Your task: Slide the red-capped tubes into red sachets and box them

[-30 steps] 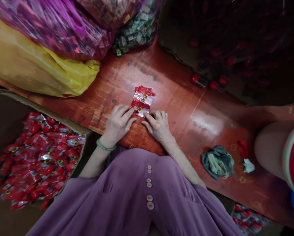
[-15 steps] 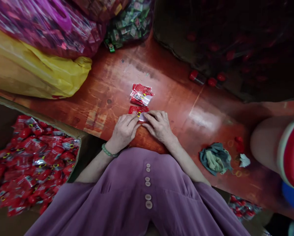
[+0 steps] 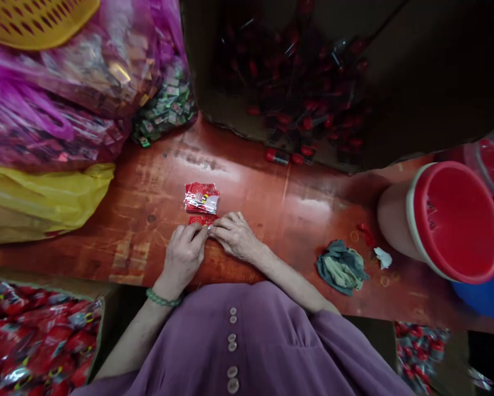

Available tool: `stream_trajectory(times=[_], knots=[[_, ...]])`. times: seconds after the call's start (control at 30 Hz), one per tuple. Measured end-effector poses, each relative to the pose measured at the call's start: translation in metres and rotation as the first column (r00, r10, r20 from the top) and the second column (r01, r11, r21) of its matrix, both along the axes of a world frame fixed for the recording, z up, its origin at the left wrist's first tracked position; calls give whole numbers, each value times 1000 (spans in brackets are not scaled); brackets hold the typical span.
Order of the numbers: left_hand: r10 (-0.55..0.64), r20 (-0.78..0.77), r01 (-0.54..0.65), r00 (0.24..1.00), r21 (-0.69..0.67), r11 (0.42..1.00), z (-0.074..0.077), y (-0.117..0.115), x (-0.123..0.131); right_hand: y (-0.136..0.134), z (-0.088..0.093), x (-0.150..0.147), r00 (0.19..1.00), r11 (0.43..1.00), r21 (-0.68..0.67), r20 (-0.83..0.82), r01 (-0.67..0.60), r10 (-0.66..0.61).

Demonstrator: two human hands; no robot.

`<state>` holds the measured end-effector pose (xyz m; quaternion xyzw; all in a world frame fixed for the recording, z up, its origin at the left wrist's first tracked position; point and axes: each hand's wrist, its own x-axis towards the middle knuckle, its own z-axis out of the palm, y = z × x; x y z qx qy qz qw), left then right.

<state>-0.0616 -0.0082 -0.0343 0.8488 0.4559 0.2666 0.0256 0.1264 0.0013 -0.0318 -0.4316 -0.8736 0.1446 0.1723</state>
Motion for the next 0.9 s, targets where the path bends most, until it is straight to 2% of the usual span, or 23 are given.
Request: stream_trajectory(times=[0.1,0.17,0.23,0.3,0.33,0.4,0.47,0.63,0.7,0.77,0.83,0.9], knots=[[-27,38,26,999,10,1000,0,3,-1,9,19,15,998,999,-23,-53,40,-41],[-13,72,11,997,22,1000,-1,3,-2,26,31,37,984,986,-11,-61,165,-166],[3,113,-5,994,19,1000,-3,3,-2,53,39,65,934,934,21,-12,357,-356],[7,151,-7,988,-5,1000,-3,3,-2,82,42,92,834,841,47,105,539,-541],[5,165,0,986,-26,1000,-3,4,-3,96,43,103,787,803,55,167,593,-593],[-2,194,17,981,-74,997,-1,5,-4,119,42,118,726,766,64,277,639,-629],[-7,220,38,976,-134,990,2,6,-5,131,38,123,694,758,65,358,648,-624],[23,272,56,962,-280,958,11,8,-9,133,21,118,693,785,93,414,613,-590],[38,273,60,961,-342,938,12,8,-10,128,13,117,725,798,84,369,597,-582],[51,277,55,960,-362,930,12,8,-10,121,4,117,777,809,43,251,586,-577],[75,282,22,956,-327,945,11,7,-8,110,-1,116,819,818,-41,34,574,-573],[109,270,-35,957,-266,963,8,5,-5,96,-3,111,774,811,-201,-243,549,-585]])
